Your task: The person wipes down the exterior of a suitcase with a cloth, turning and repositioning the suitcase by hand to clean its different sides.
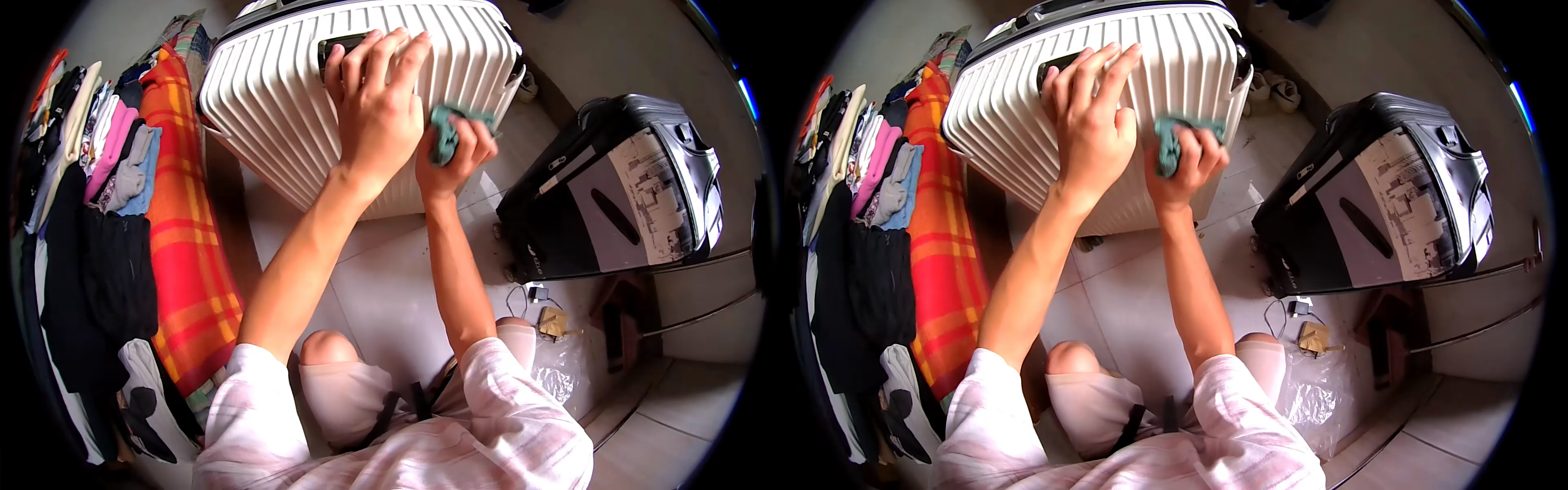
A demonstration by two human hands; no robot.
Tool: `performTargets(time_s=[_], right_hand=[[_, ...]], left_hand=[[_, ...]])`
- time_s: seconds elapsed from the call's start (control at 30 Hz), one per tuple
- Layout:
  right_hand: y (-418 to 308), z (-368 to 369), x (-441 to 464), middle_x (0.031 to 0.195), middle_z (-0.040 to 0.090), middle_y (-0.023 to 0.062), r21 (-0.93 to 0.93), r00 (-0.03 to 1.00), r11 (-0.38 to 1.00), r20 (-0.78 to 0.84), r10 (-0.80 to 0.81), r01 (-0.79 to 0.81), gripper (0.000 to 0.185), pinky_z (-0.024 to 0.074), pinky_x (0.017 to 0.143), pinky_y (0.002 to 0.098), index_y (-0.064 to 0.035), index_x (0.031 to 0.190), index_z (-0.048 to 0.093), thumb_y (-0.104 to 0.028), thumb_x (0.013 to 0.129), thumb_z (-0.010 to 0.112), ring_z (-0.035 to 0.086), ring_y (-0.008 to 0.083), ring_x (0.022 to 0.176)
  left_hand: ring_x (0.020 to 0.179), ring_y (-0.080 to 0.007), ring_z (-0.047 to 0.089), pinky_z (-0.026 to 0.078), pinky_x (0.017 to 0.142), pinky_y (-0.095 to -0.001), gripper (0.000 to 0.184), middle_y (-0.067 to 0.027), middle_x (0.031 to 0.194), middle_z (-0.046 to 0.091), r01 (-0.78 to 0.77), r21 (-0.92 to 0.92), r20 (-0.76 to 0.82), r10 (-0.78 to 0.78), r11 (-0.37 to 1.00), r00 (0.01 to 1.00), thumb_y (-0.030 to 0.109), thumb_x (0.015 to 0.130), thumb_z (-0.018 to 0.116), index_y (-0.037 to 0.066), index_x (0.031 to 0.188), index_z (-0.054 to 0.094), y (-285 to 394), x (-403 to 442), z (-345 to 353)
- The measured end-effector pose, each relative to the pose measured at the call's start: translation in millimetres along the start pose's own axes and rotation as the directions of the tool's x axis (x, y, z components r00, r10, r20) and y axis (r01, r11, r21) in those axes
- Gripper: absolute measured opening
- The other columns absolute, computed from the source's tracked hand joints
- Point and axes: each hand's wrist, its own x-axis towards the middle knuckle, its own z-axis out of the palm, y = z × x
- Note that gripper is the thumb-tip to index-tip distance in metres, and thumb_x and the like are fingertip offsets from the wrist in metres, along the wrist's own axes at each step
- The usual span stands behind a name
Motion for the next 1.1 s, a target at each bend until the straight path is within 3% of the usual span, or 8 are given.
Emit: performTargets(time_s=[0.27, 0.4, 0.53, 0.67, 0.77, 0.9, 1.0, 1.1], right_hand=[[39, 3, -141, 0.111, 0.051, 0.0183, -0.073, 0.798, 0.8, 0.062, 0.599, -0.595, 0.048, 0.0336, 0.1, 0.0486, -0.0004, 0.113, 0.051, -0.013, 0.074, 0.076, 0.046, 0.0384, 0.111], [-40, 26, -5, 0.114, 0.052, 0.0164, 0.134, 0.977, 0.975, -0.099, 0.19, -0.176, 0.051, 0.0339, 0.095, 0.0447, -0.0039, 0.114, 0.052, -0.021, 0.073, 0.078, 0.046, 0.0318, 0.111], [-14, 38, -45, 0.111, 0.051, 0.0136, 0.06, 0.996, 0.996, -0.07, -0.059, 0.063, 0.053, 0.0327, 0.089, 0.0419, -0.0085, 0.111, 0.054, -0.028, 0.069, 0.08, 0.045, 0.0291, 0.106], [39, 11, -163, 0.108, 0.051, 0.0153, -0.09, 0.955, 0.983, 0.236, 0.18, -0.163, 0.049, 0.0343, 0.091, 0.0465, -0.0067, 0.108, 0.053, -0.014, 0.067, 0.078, 0.046, 0.0331, 0.105], [24, 15, -132, 0.108, 0.051, 0.0173, 0.022, 0.912, 0.923, 0.16, 0.377, -0.385, 0.047, 0.0358, 0.091, 0.0471, -0.0053, 0.107, 0.053, -0.009, 0.066, 0.076, 0.047, 0.0347, 0.105], [-37, 42, -3, 0.101, 0.054, 0.0135, 0.275, 0.995, 0.961, -0.076, 0.063, -0.039, 0.045, 0.0373, 0.089, 0.0422, -0.0076, 0.103, 0.056, -0.016, 0.067, 0.081, 0.049, 0.0325, 0.1], [-27, 56, -20, 0.104, 0.054, 0.0124, 0.167, 0.992, 0.985, -0.123, -0.034, 0.054, 0.048, 0.0368, 0.089, 0.0442, -0.0084, 0.106, 0.056, -0.019, 0.067, 0.083, 0.049, 0.0324, 0.101], [23, 25, -144, 0.11, 0.052, 0.0139, 0.008, 0.969, 0.993, 0.222, 0.111, -0.115, 0.053, 0.035, 0.092, 0.0477, -0.0078, 0.109, 0.054, -0.014, 0.065, 0.082, 0.047, 0.0344, 0.105]], left_hand=[[0.125, -0.0252, 0.049, 0.023, 0.113, -0.0475, 0.065, -0.0007, 0.126, 0.061, 0.03, -0.019, -0.033, -0.031, 0.999, 0.999, -0.003, 0.07, 0.058, 0.023, 0.129, 0.064, 2, 1, 6], [0.121, -0.0244, 0.051, 0.025, 0.11, -0.0464, 0.06, 0.0016, 0.122, 0.062, 0.022, -0.025, -0.027, -0.023, 0.999, 0.999, 0.001, 0.071, 0.059, 0.023, 0.127, 0.066, -1, 6, 3], [0.114, -0.0232, 0.052, 0.027, 0.105, -0.0429, 0.053, 0.0018, 0.122, 0.063, 0.001, -0.039, -0.031, -0.002, 0.999, 1.0, 0.005, 0.073, 0.059, 0.022, 0.123, 0.068, -5, 7, 0], [0.117, -0.0231, 0.053, 0.026, 0.107, -0.0476, 0.046, 0.0001, 0.12, 0.063, -0.017, -0.046, -0.008, 0.016, 0.999, 1.0, 0.01, 0.073, 0.065, 0.019, 0.118, 0.068, -9, 12, 4], [0.116, -0.0224, 0.053, 0.027, 0.105, -0.0465, 0.043, 0.0003, 0.118, 0.063, -0.016, -0.031, -0.009, 0.016, 0.999, 1.0, 0.011, 0.074, 0.064, 0.018, 0.116, 0.07, -5, 14, 4], [0.109, -0.0206, 0.052, 0.028, 0.102, -0.0445, 0.039, 0.0016, 0.113, 0.064, -0.062, -0.039, -0.028, 0.061, 0.997, 0.998, 0.014, 0.076, 0.064, 0.017, 0.113, 0.072, -10, 15, 3], [0.109, -0.0203, 0.052, 0.029, 0.1, -0.0404, 0.047, 0.0035, 0.118, 0.066, -0.029, -0.045, 0.009, 0.029, 0.999, 1.0, 0.009, 0.078, 0.057, 0.022, 0.121, 0.072, -10, 17, -1], [0.11, -0.0204, 0.052, 0.029, 0.1, -0.0404, 0.048, 0.0034, 0.118, 0.067, -0.036, -0.054, 0.028, 0.037, 0.998, 0.999, 0.009, 0.078, 0.057, 0.022, 0.121, 0.072, -13, 20, -1]])
